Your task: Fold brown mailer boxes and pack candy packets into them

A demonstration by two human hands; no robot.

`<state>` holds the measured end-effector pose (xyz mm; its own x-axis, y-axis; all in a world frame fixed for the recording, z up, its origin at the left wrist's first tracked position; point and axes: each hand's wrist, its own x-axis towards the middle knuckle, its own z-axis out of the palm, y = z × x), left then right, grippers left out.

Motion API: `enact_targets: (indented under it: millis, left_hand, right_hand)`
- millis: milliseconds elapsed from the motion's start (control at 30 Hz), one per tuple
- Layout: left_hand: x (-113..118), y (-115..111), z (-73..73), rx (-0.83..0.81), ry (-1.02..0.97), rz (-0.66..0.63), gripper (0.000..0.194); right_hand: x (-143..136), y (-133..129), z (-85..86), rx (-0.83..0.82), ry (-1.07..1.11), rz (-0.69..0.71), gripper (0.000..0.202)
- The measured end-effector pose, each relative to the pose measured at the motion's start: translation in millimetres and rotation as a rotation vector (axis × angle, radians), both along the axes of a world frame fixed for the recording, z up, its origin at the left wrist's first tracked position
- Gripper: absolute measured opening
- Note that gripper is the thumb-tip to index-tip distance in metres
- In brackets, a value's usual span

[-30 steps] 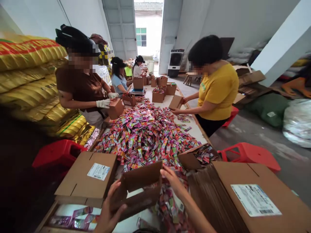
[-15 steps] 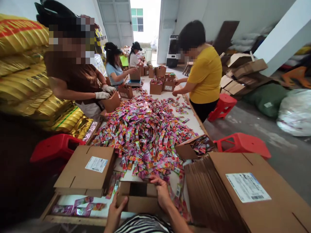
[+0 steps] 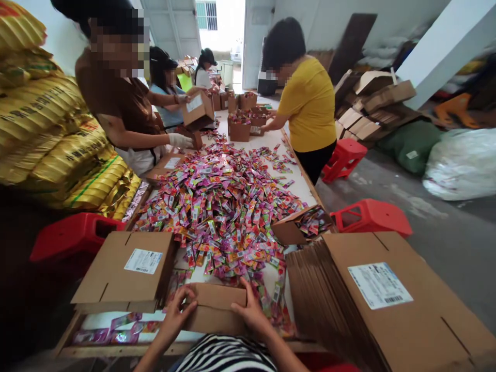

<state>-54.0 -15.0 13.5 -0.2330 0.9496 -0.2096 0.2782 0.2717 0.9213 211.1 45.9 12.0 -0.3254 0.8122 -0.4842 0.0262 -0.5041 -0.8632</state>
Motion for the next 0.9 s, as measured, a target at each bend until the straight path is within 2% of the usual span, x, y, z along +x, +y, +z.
enact_targets:
  millis: [67, 200, 267, 333, 367, 433, 500, 533, 567, 633, 700, 733, 800, 900]
  left_hand:
    - [2.4, 7.8, -1.1, 0.027, 0.113, -0.04, 0.025]
    - [14.7, 17.2, -7.1, 0.077, 0.285, 0.001, 0.006]
    - [18.1, 16.2, -7.1, 0.076, 0.339, 0.024, 0.013]
    - [18.1, 12.8, -1.7, 0.103, 0.474, -0.012, 0.021]
    - [17.6, 11.4, 3.4, 0.126, 0.562, -0.096, 0.026]
    - [18.5, 11.6, 17.4, 0.168, 0.709, -0.405, 0.04]
    - [23.7, 18.0, 33.7, 0.157, 0.745, -0.732, 0.065]
    - [27.7, 23.2, 41.4, 0.125, 0.74, -0.843, 0.078]
    - [31.8, 28.7, 48.2, 0.085, 0.738, -0.908, 0.088]
    - [37.8, 36.8, 58.0, 0.008, 0.748, -0.949, 0.101]
    - [37.3, 33.5, 61.6, -0.046, 0.754, -0.903, 0.105]
    - [34.3, 25.8, 60.9, -0.062, 0.762, -0.833, 0.103]
    - [24.3, -2.2, 54.9, -0.091, 0.79, -0.613, 0.094]
    - [6.7, -61.8, 38.1, -0.141, 0.797, -0.194, 0.081]
  right_hand:
    - [-11.1, -5.5, -10.1, 0.025, -0.06, -0.05, 0.058]
    - [-27.1, -6.2, -19.6, 0.232, -0.397, -0.194, 0.041]
    - [-28.4, -3.8, -21.4, 0.275, -0.446, -0.204, 0.038]
    - [-26.3, -2.0, -24.7, 0.278, -0.429, -0.184, 0.037]
    - [-24.5, -1.6, -27.4, 0.276, -0.413, -0.177, 0.037]
    - [-20.1, -1.8, -34.0, 0.286, -0.375, -0.158, 0.035]
    - [-15.2, -2.3, -40.5, 0.297, -0.333, -0.123, 0.036]
    - [-12.8, -1.8, -42.7, 0.296, -0.319, -0.106, 0.038]
    - [-10.6, -0.1, -43.8, 0.286, -0.312, -0.091, 0.04]
    - [-8.4, 8.3, -41.0, 0.254, -0.319, -0.073, 0.042]
    - [-13.1, 25.6, -31.3, 0.295, -0.345, -0.075, 0.039]
    - [-20.0, 37.5, -24.4, 0.358, -0.362, -0.067, 0.037]
    - [-46.8, 66.4, -9.0, 0.56, -0.398, -0.004, 0.035]
    - [-121.3, 115.2, 6.8, 0.884, -0.476, 0.192, 0.045]
